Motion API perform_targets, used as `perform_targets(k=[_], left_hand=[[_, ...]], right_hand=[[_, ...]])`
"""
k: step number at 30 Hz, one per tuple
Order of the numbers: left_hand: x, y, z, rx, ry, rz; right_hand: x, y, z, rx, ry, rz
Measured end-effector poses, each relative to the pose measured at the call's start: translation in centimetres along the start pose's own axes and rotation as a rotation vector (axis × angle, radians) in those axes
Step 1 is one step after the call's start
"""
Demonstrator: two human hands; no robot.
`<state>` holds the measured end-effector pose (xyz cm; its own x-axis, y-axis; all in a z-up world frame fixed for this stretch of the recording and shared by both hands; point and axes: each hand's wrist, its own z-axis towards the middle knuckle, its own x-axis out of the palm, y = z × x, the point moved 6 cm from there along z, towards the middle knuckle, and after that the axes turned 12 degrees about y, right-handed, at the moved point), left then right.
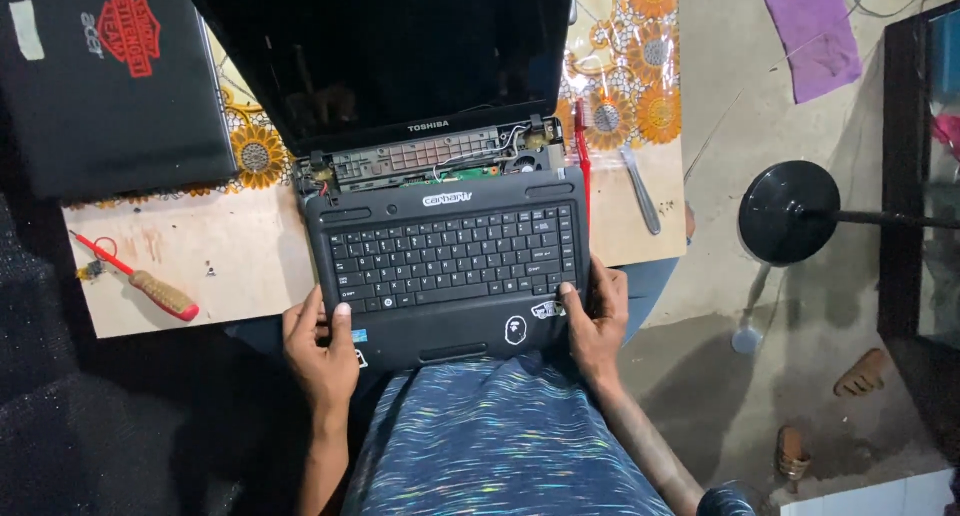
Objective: Assembling a laptop by aligning and snapping the keyboard and top cover assembly onto the base unit.
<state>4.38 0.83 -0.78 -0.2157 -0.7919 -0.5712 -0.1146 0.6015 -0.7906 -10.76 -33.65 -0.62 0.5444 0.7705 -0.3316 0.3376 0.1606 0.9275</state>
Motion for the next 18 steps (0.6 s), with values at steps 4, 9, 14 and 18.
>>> perform_targets(k=[4, 9, 14, 18], left_hand=[[-0.2, -0.3, 0.6, 0.020, -0.015, 0.006], [-0.6, -1.2, 2.5, 0.102, -0.035, 0.045], [0.1, -0.2, 3.9, 0.064, -0.057, -0.007], [0.4, -0.4, 3.8, 0.025, -0.059, -0.007]], right_hand=[[0.3, 1.2, 1.4, -0.059, 0.006, -0.072], [1.2, 1.6, 3.6, -0.163, 0.030, -0.171], [1.9, 1.1, 4.8, -0.171, 0.044, -0.191], [2.1, 1.0, 5.2, -0.186, 0.054, -0.234]])
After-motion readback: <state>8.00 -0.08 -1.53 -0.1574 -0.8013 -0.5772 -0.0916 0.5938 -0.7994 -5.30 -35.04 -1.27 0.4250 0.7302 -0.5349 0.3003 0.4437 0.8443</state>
